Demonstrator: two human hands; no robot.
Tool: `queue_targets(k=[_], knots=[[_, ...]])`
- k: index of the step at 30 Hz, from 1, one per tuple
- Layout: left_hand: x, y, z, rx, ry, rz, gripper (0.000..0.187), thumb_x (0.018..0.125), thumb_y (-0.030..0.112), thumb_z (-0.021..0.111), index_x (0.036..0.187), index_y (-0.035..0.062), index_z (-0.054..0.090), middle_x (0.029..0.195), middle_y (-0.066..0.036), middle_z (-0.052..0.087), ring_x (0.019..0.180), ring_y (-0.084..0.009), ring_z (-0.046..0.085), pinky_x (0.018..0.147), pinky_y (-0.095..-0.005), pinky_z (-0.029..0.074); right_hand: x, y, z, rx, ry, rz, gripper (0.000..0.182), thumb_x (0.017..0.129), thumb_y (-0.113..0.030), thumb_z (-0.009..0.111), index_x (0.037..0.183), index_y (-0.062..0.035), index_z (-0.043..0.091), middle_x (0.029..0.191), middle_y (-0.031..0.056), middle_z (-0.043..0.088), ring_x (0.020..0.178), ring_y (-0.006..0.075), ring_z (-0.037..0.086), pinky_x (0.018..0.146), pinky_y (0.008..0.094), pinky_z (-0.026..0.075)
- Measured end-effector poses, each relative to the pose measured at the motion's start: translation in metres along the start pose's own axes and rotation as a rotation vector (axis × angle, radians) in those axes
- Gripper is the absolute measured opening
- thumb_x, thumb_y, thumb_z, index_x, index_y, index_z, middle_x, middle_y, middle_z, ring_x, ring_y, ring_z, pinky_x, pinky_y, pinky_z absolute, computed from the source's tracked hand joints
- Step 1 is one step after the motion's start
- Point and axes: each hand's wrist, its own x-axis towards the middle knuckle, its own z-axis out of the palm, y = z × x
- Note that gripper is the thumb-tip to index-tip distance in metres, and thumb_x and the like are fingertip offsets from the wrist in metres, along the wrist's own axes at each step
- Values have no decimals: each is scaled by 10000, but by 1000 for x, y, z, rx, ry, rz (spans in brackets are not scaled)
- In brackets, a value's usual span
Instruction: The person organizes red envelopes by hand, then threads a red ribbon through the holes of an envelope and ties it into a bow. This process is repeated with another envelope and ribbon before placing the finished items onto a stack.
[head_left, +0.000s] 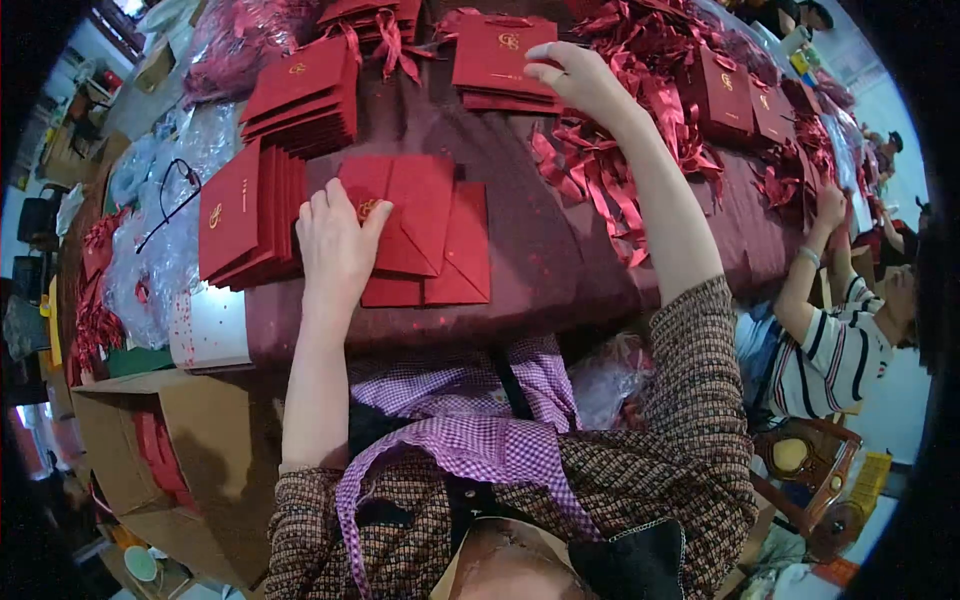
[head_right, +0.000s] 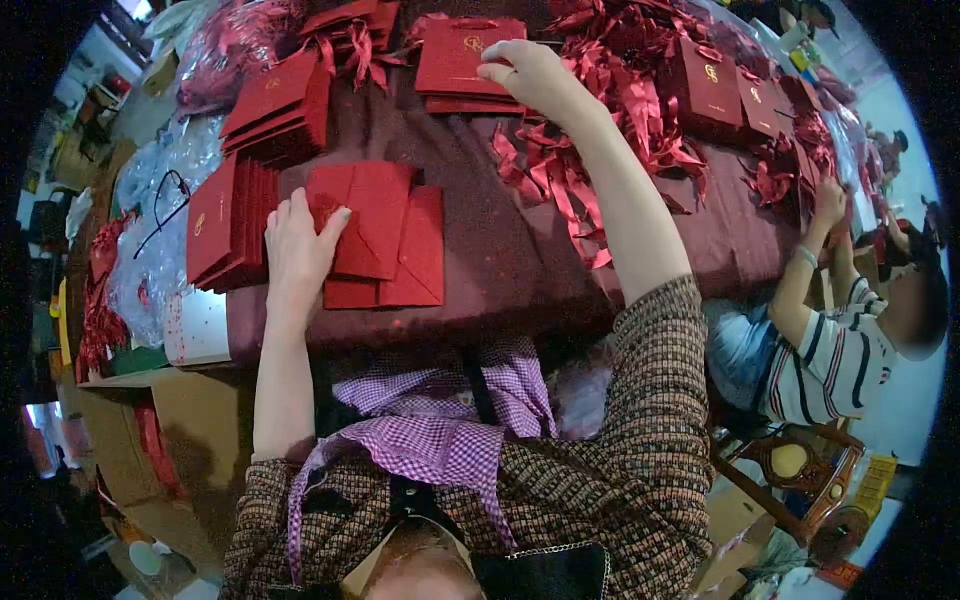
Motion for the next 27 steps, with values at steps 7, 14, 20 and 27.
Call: queue_targets(k=[7, 14, 20, 27], knots=[[6, -11, 18, -231, 74, -39, 473, 783, 204, 711, 1115, -78, 526, 990, -217, 588, 941, -380, 549, 833, -446, 450, -54, -43, 9, -222, -259, 376, 354, 867, -350, 596, 903, -3, 658, 867, 199, 667, 870, 365, 635, 776, 430, 487], [3, -12, 18, -671, 0, -364, 394, 754, 133, 722, 1060, -57, 563, 886, -146, 631, 813, -212, 611, 734, -331, 502, -69, -29, 39, -169, -43, 172, 169, 815, -170, 632, 866, -12, 597, 852, 168, 617, 899, 349, 588, 789, 435, 455], [-7, 1, 2, -766, 50, -375, 364, 750, 85, 719, 1045, -62, 565, 824, -111, 619, 734, -175, 587, 693, -306, 498, -67, -83, 20, 536, 62, 229, 119, 862, -43, 629, 966, 0, 593, 788, -7, 581, 733, 70, 513, 650, 239, 447], [-14, 14, -13, -899, -28, -360, 250, 810, -15, 662, 1050, -55, 604, 834, -11, 603, 727, -43, 526, 646, -198, 460, -73, -154, 57, 796, -116, 54, 175, 837, -78, 634, 991, 2, 609, 882, 137, 643, 819, 196, 624, 754, 316, 489]])
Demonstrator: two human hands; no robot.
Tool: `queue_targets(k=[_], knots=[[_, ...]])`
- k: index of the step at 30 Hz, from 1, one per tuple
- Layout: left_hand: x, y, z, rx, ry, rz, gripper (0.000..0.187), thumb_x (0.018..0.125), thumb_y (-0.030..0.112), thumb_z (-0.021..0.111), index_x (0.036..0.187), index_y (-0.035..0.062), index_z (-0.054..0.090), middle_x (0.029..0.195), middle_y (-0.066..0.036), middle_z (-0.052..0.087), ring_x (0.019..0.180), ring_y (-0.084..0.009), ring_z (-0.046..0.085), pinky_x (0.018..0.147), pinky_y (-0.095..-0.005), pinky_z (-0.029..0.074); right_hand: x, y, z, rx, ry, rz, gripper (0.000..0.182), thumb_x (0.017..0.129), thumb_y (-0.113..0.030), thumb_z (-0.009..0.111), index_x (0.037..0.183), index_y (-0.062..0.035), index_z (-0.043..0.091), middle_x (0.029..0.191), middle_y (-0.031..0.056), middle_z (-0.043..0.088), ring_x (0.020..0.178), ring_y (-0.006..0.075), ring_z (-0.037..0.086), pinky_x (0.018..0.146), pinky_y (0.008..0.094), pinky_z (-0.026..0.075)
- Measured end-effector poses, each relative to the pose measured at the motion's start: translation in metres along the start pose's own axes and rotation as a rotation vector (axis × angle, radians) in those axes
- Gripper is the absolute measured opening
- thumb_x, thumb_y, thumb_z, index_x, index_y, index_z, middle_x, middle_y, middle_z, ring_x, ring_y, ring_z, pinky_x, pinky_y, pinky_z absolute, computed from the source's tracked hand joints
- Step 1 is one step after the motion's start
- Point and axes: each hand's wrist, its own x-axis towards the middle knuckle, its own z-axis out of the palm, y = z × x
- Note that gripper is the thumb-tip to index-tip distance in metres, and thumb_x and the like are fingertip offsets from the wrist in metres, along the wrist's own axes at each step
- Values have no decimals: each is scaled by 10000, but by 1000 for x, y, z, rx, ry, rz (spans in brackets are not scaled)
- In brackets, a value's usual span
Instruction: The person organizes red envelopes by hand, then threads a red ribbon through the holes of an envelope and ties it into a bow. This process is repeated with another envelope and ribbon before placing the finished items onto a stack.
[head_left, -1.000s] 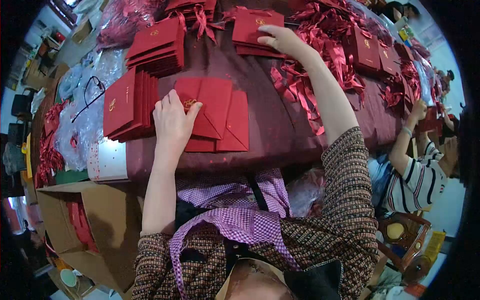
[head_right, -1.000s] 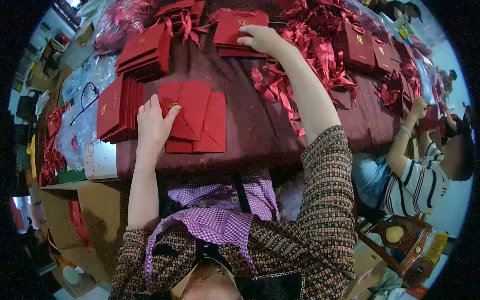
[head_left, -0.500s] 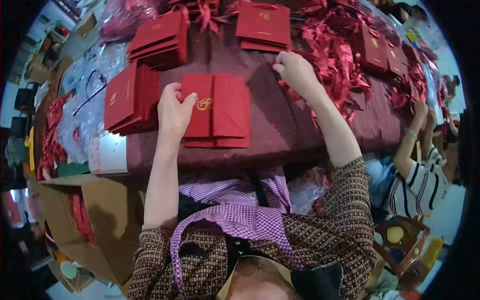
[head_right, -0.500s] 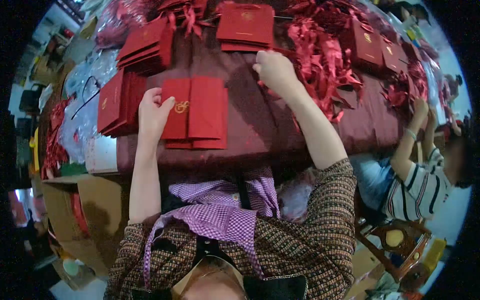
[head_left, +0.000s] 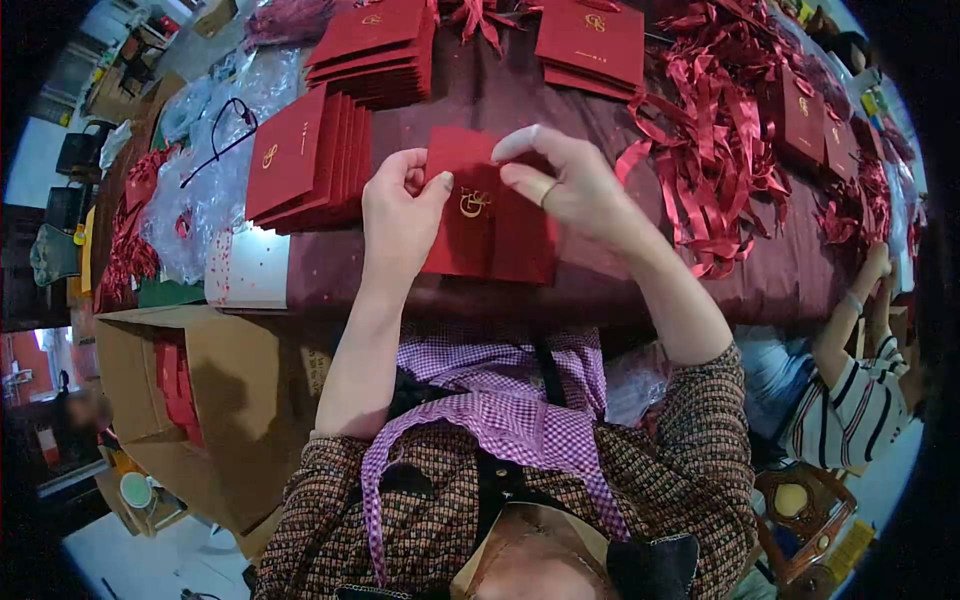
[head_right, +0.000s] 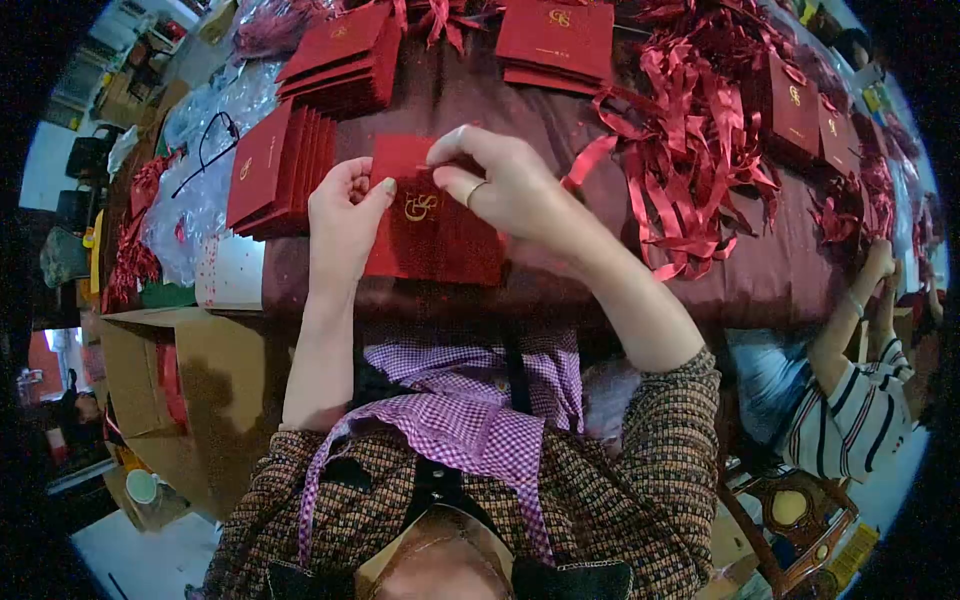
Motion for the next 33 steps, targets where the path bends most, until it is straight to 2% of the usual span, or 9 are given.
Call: queue_targets(k=[3, 6, 7, 10, 19, 26, 29, 31, 33], knots=[[-7, 3, -1, -108, 36, 20, 209, 809, 1, 659, 1006, -54, 617, 770, -32, 627, 683, -66, 545, 628, -229, 475, 1, 0, 17, -121, 12, 16, 193, 811, -113, 659, 954, 6, 605, 912, 191, 634, 863, 340, 628, 752, 381, 496], [-9, 0, -5, -158, 28, -12, 181, 831, -1, 641, 1003, -53, 621, 806, -16, 629, 702, -51, 543, 642, -209, 470, -1, -4, 23, -215, 56, -20, 155, 829, -74, 654, 952, 12, 615, 890, 154, 652, 839, 270, 643, 750, 337, 498], [-10, 1, -4, -158, 24, -14, 181, 831, -1, 641, 1003, -53, 621, 806, -16, 629, 702, -51, 543, 642, -209, 470, -1, 0, 26, -259, 73, -89, 127, 829, -65, 644, 924, 11, 606, 884, 169, 637, 839, 322, 634, 731, 353, 500], [-15, 8, -4, -254, 27, -19, 172, 844, -4, 628, 1009, -51, 626, 835, -14, 631, 723, -49, 544, 668, -199, 467, -2, 0, 28, -237, 63, -69, 120, 831, -89, 620, 907, -1, 594, 888, 170, 621, 858, 350, 612, 733, 401, 496], [-23, 21, -6, -267, -31, -25, 190, 854, -12, 606, 1037, -60, 622, 857, -8, 628, 742, -44, 539, 692, -195, 461, 0, -5, 32, -284, 138, -197, 93, 829, -88, 615, 870, -11, 580, 841, 156, 618, 823, 345, 613, 708, 410, 496], [-27, 19, -4, -250, -17, 19, 200, 840, -17, 622, 1036, -57, 623, 848, -12, 628, 727, -43, 536, 668, -194, 458, -1, -8, 33, -337, 120, -144, 130, 833, -132, 612, 842, -9, 572, 837, 166, 620, 821, 350, 610, 705, 420, 495], [-27, 17, -3, -265, -2, 32, 196, 834, -21, 627, 1027, -56, 625, 838, -11, 628, 716, -41, 533, 658, -194, 457, -2, -11, 37, -439, 147, -241, 146, 840, -141, 598, 816, -5, 549, 801, 173, 604, 781, 350, 605, 692, 421, 492], [-29, 17, -2, -265, 3, 35, 193, 832, -24, 627, 1022, -55, 627, 833, -10, 627, 711, -41, 532, 655, -193, 456, -3, -12, 41, -770, 159, -467, 149, 845, -140, 579, 801, -8, 525, 756, 168, 581, 722, 342, 596, 665, 422, 488], [-31, 17, 0, -287, 30, 88, 180, 831, -26, 627, 1010, -48, 633, 826, -6, 627, 704, -40, 526, 652, -193, 455, -3, -10, 41, -793, 174, -516, 134, 844, -134, 568, 803, -20, 510, 732, 151, 560, 673, 329, 586, 625, 420, 483]])
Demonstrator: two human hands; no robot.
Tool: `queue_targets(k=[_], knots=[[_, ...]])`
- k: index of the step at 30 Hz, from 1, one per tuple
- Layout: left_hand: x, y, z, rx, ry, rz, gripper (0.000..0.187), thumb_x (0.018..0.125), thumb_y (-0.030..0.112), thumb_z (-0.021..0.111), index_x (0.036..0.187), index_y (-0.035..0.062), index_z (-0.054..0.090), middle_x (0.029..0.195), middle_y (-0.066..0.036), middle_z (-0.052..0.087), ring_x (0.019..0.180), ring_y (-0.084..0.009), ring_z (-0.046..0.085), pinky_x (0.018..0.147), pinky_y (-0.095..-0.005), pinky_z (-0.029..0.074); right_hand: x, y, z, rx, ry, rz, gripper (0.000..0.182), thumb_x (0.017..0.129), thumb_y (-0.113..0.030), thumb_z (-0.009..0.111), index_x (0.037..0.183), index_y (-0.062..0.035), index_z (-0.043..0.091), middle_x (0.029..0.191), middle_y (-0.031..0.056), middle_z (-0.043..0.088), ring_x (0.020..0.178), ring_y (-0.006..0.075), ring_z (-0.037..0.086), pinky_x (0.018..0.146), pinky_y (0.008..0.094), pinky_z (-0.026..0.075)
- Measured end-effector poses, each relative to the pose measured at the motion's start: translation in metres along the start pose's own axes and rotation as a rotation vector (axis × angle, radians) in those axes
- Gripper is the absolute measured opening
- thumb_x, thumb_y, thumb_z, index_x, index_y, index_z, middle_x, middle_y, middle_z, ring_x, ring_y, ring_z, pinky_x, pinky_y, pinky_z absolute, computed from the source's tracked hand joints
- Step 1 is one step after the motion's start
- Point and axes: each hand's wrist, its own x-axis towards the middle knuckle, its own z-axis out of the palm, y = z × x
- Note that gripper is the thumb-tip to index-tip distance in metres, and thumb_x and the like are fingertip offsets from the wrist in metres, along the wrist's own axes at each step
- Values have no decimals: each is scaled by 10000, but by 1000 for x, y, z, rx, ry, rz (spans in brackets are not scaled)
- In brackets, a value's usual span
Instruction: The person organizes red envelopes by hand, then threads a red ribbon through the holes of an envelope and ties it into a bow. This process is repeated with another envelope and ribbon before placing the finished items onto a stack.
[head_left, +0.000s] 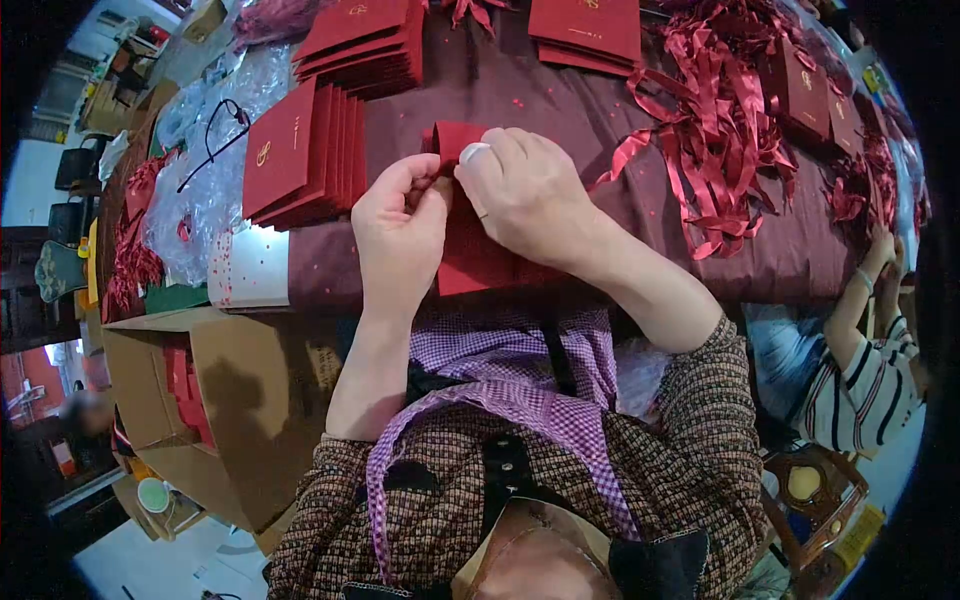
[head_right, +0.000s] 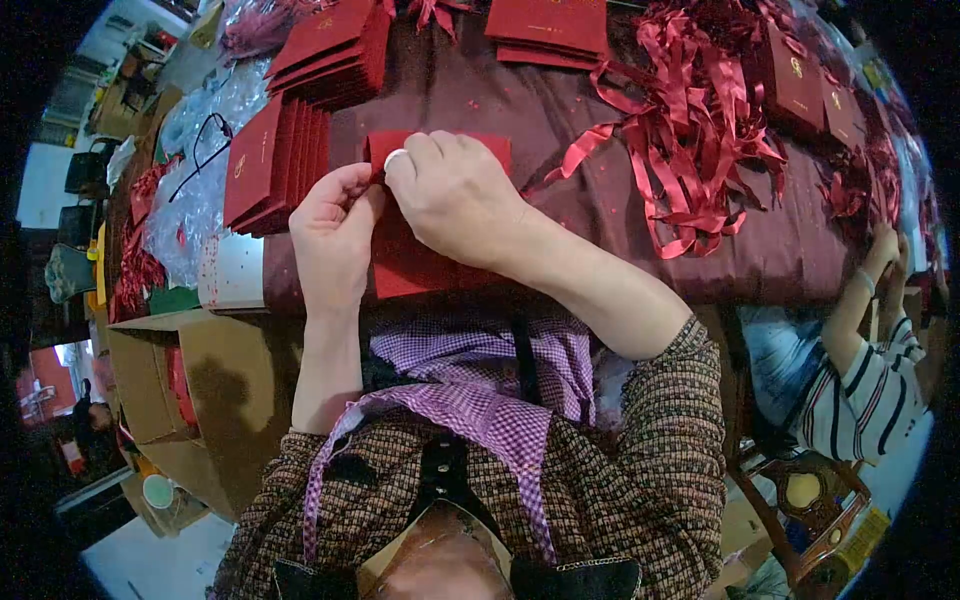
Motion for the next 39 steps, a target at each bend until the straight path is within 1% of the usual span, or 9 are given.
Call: queue_targets(k=[2, 5, 6, 8, 12, 16, 18, 22, 39], knots=[[-2, -1, 0, 17, 9, 20, 177, 831, -28, 626, 1007, -45, 635, 826, -4, 627, 703, -40, 524, 652, -193, 454, 0, 0, 1, 243, -3, 198, 147, 844, -139, 565, 789, -9, 524, 729, 177, 579, 687, 356, 599, 614, 429, 484], [-4, 0, 1, 21, 11, 47, 172, 828, -32, 626, 1000, -42, 638, 826, -2, 628, 703, -40, 521, 653, -195, 454, 11, 3, -15, 577, -171, 536, 183, 831, -142, 576, 754, 20, 542, 707, 239, 592, 745, 394, 617, 640, 454, 493], [-4, 1, 1, 6, 2, 51, 170, 827, -34, 626, 996, -42, 639, 826, -2, 628, 704, -41, 520, 655, -197, 454, 9, 2, -13, 578, -173, 538, 183, 831, -142, 576, 754, 20, 542, 707, 239, 592, 745, 394, 617, 640, 454, 493], [-3, -3, 0, 14, 1, 60, 172, 827, -37, 624, 998, -42, 638, 825, -2, 626, 706, -42, 520, 659, -196, 454, 4, 0, -8, 376, -58, 325, 159, 825, -134, 584, 772, 9, 539, 714, 214, 590, 718, 385, 610, 627, 447, 493], [-4, -1, 2, 32, -1, 80, 179, 831, -45, 617, 1009, -43, 634, 818, 0, 618, 711, -40, 519, 663, -194, 450, 2, 1, -11, 19, -66, -54, 125, 817, -107, 589, 812, -3, 521, 721, 158, 567, 657, 351, 578, 602, 424, 486], [-3, 4, -3, -28, -27, 19, 177, 833, -49, 616, 1009, -49, 634, 818, 1, 614, 714, -37, 521, 660, -188, 447, 0, 2, -6, 135, -7, 65, 122, 825, -110, 592, 824, -4, 532, 749, 161, 592, 701, 347, 597, 633, 414, 495], [-1, 10, -6, -95, -24, -57, 187, 836, -47, 617, 1022, -57, 629, 832, 2, 614, 721, -34, 525, 657, -180, 443, 2, 5, -14, 472, -65, 321, 117, 829, -115, 604, 842, -10, 553, 790, 158, 616, 754, 341, 618, 668, 411, 500], [4, 9, -14, -124, -91, -158, 227, 849, -38, 604, 1075, -58, 614, 860, 2, 610, 740, -37, 528, 678, -175, 445, 2, 4, -26, 564, -169, 465, 107, 819, -97, 621, 862, -2, 598, 833, 183, 642, 800, 365, 630, 691, 425, 497], [11, -1, -28, -110, -254, -296, 215, 852, -9, 582, 1061, -55, 605, 910, -34, 644, 785, -59, 566, 723, -203, 463, -10, 3, -8, 604, -206, 536, 132, 836, -115, 600, 879, 8, 617, 860, 192, 656, 836, 358, 639, 723, 425, 507]])
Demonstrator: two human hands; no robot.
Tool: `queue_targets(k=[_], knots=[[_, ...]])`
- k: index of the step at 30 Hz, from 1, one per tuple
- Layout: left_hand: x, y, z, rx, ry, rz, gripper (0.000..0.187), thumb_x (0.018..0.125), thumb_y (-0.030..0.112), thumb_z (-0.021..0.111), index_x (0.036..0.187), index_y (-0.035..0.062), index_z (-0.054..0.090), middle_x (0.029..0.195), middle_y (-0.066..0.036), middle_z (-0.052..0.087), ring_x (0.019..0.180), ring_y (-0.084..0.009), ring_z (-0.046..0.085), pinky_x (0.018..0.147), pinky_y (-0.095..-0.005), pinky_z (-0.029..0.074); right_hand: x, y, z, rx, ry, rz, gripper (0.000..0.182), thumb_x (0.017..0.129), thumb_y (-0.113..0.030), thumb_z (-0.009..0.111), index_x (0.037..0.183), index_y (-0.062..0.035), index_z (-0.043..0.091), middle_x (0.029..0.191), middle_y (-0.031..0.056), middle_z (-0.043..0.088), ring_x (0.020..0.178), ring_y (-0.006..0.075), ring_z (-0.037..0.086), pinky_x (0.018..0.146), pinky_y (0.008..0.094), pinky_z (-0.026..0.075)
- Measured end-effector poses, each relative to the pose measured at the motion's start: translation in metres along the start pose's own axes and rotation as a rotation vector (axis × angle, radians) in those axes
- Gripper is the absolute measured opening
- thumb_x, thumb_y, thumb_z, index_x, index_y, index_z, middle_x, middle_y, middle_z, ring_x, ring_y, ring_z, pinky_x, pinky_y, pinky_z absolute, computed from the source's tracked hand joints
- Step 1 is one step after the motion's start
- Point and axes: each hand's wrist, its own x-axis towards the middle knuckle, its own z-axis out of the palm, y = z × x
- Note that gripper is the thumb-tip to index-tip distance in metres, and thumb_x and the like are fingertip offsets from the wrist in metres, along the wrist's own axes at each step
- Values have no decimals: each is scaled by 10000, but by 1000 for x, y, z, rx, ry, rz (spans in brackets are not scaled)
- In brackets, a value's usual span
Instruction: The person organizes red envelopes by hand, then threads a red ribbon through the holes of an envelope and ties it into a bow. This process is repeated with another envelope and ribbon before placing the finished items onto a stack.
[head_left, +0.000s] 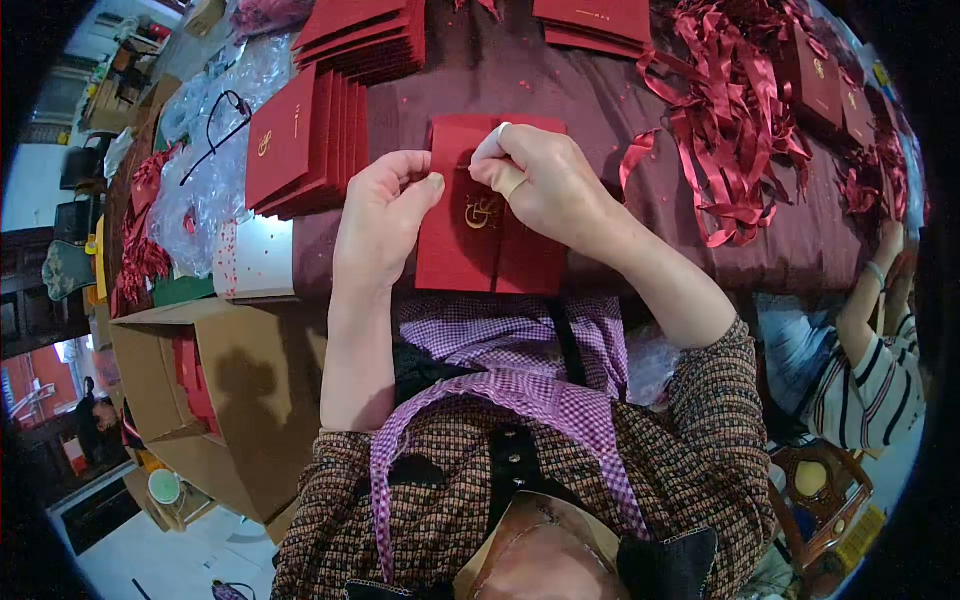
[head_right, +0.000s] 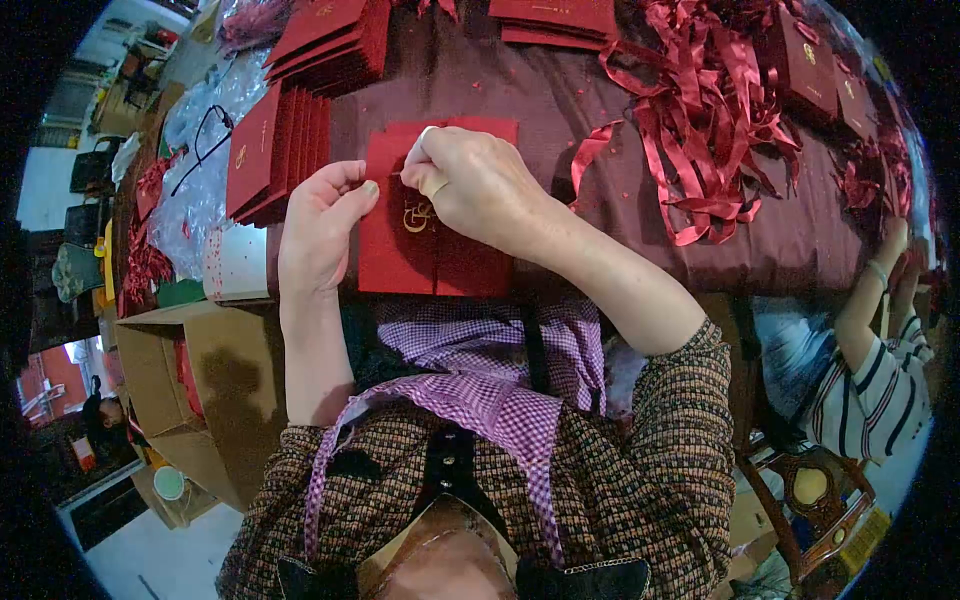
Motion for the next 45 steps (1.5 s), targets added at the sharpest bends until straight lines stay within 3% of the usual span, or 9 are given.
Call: queue_targets(k=[11, 17, 23, 26, 29, 33, 35, 40, 45], knots=[[0, 2, 6, -38, -15, -19, 244, 829, -20, 601, 1072, -49, 610, 918, -36, 634, 779, -67, 554, 738, -206, 456, 1, -1, 2, -90, 44, -62, 145, 837, -147, 614, 861, -6, 592, 842, 178, 645, 812, 355, 632, 707, 439, 498], [-1, 0, 9, -6, 4, 15, 232, 835, -34, 600, 1065, -55, 613, 919, -42, 635, 788, -72, 561, 734, -198, 454, 1, -1, 3, -245, 75, -248, 156, 812, -134, 629, 810, -18, 525, 754, 153, 595, 734, 333, 614, 641, 432, 495], [-1, -7, 16, 97, 77, 141, 190, 830, -26, 613, 1018, -54, 615, 849, -9, 619, 744, -45, 530, 677, -197, 447, 0, -5, 10, -633, 123, -453, 146, 798, -138, 621, 786, -29, 525, 721, 120, 559, 691, 292, 607, 600, 404, 502], [-4, -5, 18, 152, 113, 161, 182, 829, -27, 614, 1010, -48, 620, 830, 4, 607, 733, -40, 519, 666, -196, 443, 2, -6, 8, -536, 124, -409, 143, 820, -137, 588, 776, -14, 531, 713, 151, 578, 665, 323, 609, 604, 419, 501], [-7, -4, 19, 168, 98, 180, 174, 828, -32, 610, 1001, -45, 627, 814, 11, 597, 720, -38, 508, 655, -193, 436, 7, -11, -4, -83, -17, -36, 186, 844, -133, 548, 747, 25, 531, 684, 227, 592, 650, 385, 609, 631, 453, 493], [-8, -2, 22, 170, 105, 175, 176, 828, -43, 597, 1001, -45, 628, 797, 15, 594, 709, -34, 503, 644, -187, 428, 4, -11, -4, -40, -77, 51, 146, 822, -125, 563, 761, 4, 531, 707, 197, 593, 658, 359, 608, 616, 434, 495], [-7, -7, 21, 148, 91, 175, 178, 828, -46, 594, 1003, -46, 627, 795, 15, 594, 709, -32, 505, 640, -186, 426, -4, -5, 6, -436, 99, -388, 96, 795, -106, 566, 781, -19, 528, 730, 160, 581, 678, 328, 604, 604, 413, 495], [-8, -3, 23, 191, 100, 217, 178, 830, -46, 593, 1004, -47, 628, 815, 11, 609, 724, -34, 522, 643, -190, 431, -4, -6, 3, -624, 81, -546, 68, 788, -77, 562, 779, -29, 514, 730, 134, 547, 690, 310, 591, 605, 405, 491], [-8, -6, 20, 125, 106, 164, 194, 842, -43, 591, 1033, -50, 624, 864, -11, 627, 749, -45, 545, 680, -191, 450, 3, -3, -5, -44, -17, -4, 151, 828, -139, 593, 842, 9, 623, 811, 211, 648, 808, 375, 630, 715, 446, 493]])
